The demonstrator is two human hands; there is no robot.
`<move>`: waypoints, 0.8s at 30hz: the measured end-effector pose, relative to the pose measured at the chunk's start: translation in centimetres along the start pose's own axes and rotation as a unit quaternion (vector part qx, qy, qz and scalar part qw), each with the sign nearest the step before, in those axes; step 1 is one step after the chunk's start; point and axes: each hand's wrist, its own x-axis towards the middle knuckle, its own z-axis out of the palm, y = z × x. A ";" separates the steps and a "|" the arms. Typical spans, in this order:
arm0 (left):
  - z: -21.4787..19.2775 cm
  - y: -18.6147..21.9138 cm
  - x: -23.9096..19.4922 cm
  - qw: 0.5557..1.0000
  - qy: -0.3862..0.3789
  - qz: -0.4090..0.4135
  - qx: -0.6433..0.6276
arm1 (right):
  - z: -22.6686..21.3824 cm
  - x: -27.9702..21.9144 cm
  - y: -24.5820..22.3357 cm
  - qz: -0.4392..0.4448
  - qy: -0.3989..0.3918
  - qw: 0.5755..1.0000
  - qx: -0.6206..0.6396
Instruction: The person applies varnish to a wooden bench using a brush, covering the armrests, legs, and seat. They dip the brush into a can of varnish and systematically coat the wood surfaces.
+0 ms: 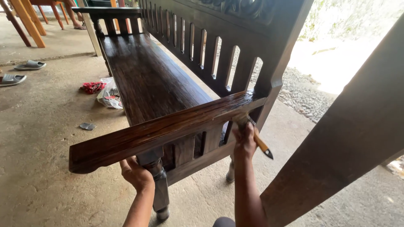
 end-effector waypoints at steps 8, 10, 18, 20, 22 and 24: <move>0.0 0.5 -0.2 0.998 0.004 -0.038 -0.040 | -2.7 2.2 -1.5 -0.316 -0.011 0.937 -0.150; 0.1 0.2 0.0 0.999 0.002 -0.048 -0.002 | -0.8 3.6 -1.9 -0.342 -0.002 0.923 -0.179; 0.3 1.0 -0.3 0.999 0.007 -0.008 0.034 | 1.7 -4.2 -3.5 -0.412 -0.119 0.804 -0.411; 0.0 0.3 -0.2 1.000 0.006 -0.014 0.025 | 1.7 -7.4 -4.6 -0.424 -0.253 0.755 -0.431; 0.2 1.4 -0.5 0.999 0.007 -0.030 0.016 | 0.3 -7.2 -4.9 -0.388 -0.279 0.786 -0.392; 0.2 1.0 -0.3 0.999 0.009 -0.043 0.006 | 0.1 -6.2 -5.1 -0.351 -0.306 0.813 -0.349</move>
